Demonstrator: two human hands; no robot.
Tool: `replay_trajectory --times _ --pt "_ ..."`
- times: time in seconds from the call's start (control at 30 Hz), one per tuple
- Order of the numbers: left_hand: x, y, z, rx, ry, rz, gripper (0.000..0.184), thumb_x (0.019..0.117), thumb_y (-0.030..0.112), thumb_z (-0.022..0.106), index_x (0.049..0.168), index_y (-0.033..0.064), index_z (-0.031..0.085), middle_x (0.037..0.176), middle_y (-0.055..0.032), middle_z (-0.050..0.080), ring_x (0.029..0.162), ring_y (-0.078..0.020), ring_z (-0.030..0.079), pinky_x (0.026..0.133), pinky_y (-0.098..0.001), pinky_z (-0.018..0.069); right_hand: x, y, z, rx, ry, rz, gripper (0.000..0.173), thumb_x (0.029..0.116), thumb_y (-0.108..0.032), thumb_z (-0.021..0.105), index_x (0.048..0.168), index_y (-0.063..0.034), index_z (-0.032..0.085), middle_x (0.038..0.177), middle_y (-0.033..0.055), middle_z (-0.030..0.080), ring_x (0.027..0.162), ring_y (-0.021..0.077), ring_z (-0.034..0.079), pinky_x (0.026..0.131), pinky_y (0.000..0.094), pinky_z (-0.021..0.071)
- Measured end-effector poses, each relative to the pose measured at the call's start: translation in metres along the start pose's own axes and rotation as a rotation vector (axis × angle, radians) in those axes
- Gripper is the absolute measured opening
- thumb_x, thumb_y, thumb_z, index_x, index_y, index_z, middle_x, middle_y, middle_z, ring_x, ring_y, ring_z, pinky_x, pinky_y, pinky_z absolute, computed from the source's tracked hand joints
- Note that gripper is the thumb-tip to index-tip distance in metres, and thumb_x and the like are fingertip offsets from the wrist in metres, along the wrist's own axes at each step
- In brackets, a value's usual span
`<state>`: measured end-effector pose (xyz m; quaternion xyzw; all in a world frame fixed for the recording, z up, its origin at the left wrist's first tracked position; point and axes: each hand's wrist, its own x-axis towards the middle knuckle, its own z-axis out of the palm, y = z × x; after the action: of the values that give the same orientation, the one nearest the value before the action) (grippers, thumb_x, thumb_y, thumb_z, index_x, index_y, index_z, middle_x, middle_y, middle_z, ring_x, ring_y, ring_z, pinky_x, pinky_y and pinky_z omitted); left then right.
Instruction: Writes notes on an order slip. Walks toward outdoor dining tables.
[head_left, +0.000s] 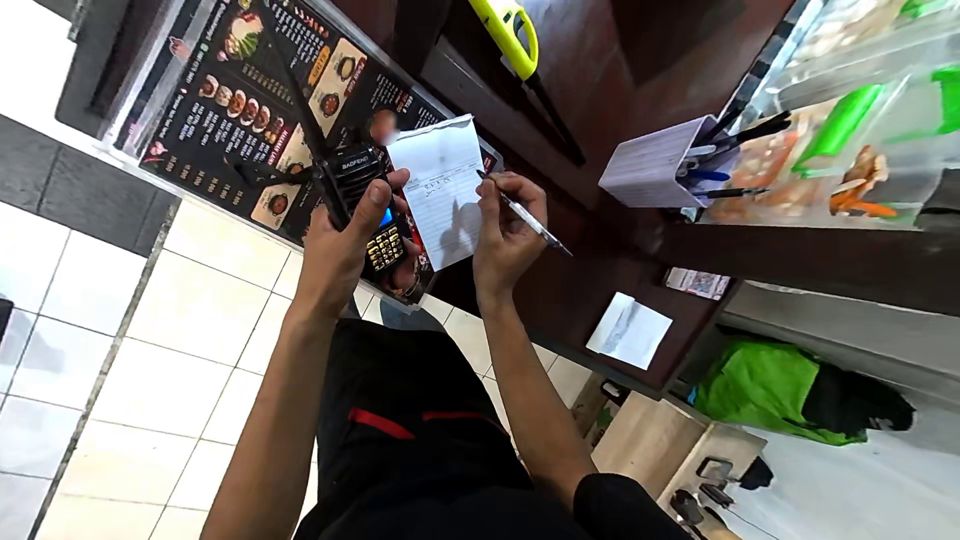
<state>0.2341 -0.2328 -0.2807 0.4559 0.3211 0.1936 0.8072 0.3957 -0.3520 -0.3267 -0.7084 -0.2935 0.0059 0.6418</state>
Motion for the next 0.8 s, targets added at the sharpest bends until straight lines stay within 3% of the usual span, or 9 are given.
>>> replay_trajectory --times 0.07,0.13,0.17,0.23,0.33,0.57,0.8 --pt "0.001 -0.001 0.0 0.003 0.002 0.012 0.059 0.1013 0.054 0.055 0.134 0.0053 0.062 0.124 -0.0115 0.068 0.086 -0.0265 0.074 0.07 -0.0418 0.0667 0.002 0.002 -0.004 -0.022 -0.047 -0.051 0.015 0.0926 0.006 0.068 0.107 0.0057 0.065 0.113 0.0182 0.069 0.11 0.0271 0.069 0.089 0.0372 0.0626" --pt "0.0 -0.001 0.001 0.002 0.012 0.005 0.056 0.1023 0.052 0.055 0.133 0.0057 0.063 0.119 -0.0107 0.069 0.086 -0.0256 0.074 0.071 -0.0423 0.0665 0.002 0.001 -0.008 -0.028 -0.117 -0.07 0.016 0.0954 0.006 0.063 0.111 0.0071 0.066 0.12 0.0201 0.068 0.117 0.0297 0.067 0.094 0.0396 0.061" --pt "0.0 -0.001 0.0 -0.004 0.016 0.001 0.056 0.1024 0.051 0.055 0.134 0.0056 0.063 0.116 -0.0108 0.069 0.087 -0.0261 0.073 0.072 -0.0437 0.0665 0.001 -0.002 -0.01 -0.01 -0.152 -0.06 0.017 0.0966 0.005 0.062 0.114 0.0077 0.065 0.12 0.0197 0.068 0.114 0.0286 0.068 0.093 0.0396 0.0616" --pt "0.0 -0.002 0.0 -0.001 0.016 -0.003 0.056 0.1025 0.051 0.055 0.135 0.0059 0.063 0.113 -0.0108 0.07 0.087 -0.0266 0.073 0.073 -0.0446 0.0665 -0.001 -0.006 -0.012 0.017 -0.206 -0.051 0.021 0.0964 0.004 0.064 0.117 0.0085 0.063 0.111 0.0168 0.071 0.095 0.0229 0.073 0.081 0.0374 0.0643" --pt "0.0 -0.001 0.0 -0.004 0.016 -0.014 0.056 0.1025 0.05 0.055 0.137 0.0057 0.062 0.111 -0.0112 0.07 0.083 -0.0268 0.074 0.071 -0.0441 0.0666 -0.001 -0.011 -0.012 0.003 -0.219 -0.041 0.017 0.0921 0.0 0.073 0.107 0.0064 0.067 0.095 0.0128 0.074 0.078 0.0187 0.074 0.068 0.0342 0.0657" --pt "0.0 -0.001 0.001 -0.006 0.019 -0.013 0.052 0.1044 0.046 0.054 0.135 0.0062 0.063 0.113 -0.0118 0.07 0.084 -0.028 0.074 0.072 -0.0451 0.0668 0.006 -0.016 -0.002 -0.096 -0.275 -0.02 0.01 0.0968 -0.007 0.068 0.101 0.0023 0.067 0.087 0.0083 0.072 0.071 0.015 0.071 0.061 0.0318 0.0637" --pt "-0.001 -0.001 0.001 0.005 0.015 -0.011 0.056 0.1031 0.051 0.053 0.135 0.0054 0.063 0.115 -0.0116 0.07 0.084 -0.027 0.074 0.07 -0.0432 0.0669 -0.008 -0.008 0.001 -0.096 -0.276 -0.073 0.011 0.0939 -0.005 0.071 0.098 0.0047 0.069 0.089 0.0091 0.072 0.071 0.0104 0.069 0.061 0.0271 0.0611"
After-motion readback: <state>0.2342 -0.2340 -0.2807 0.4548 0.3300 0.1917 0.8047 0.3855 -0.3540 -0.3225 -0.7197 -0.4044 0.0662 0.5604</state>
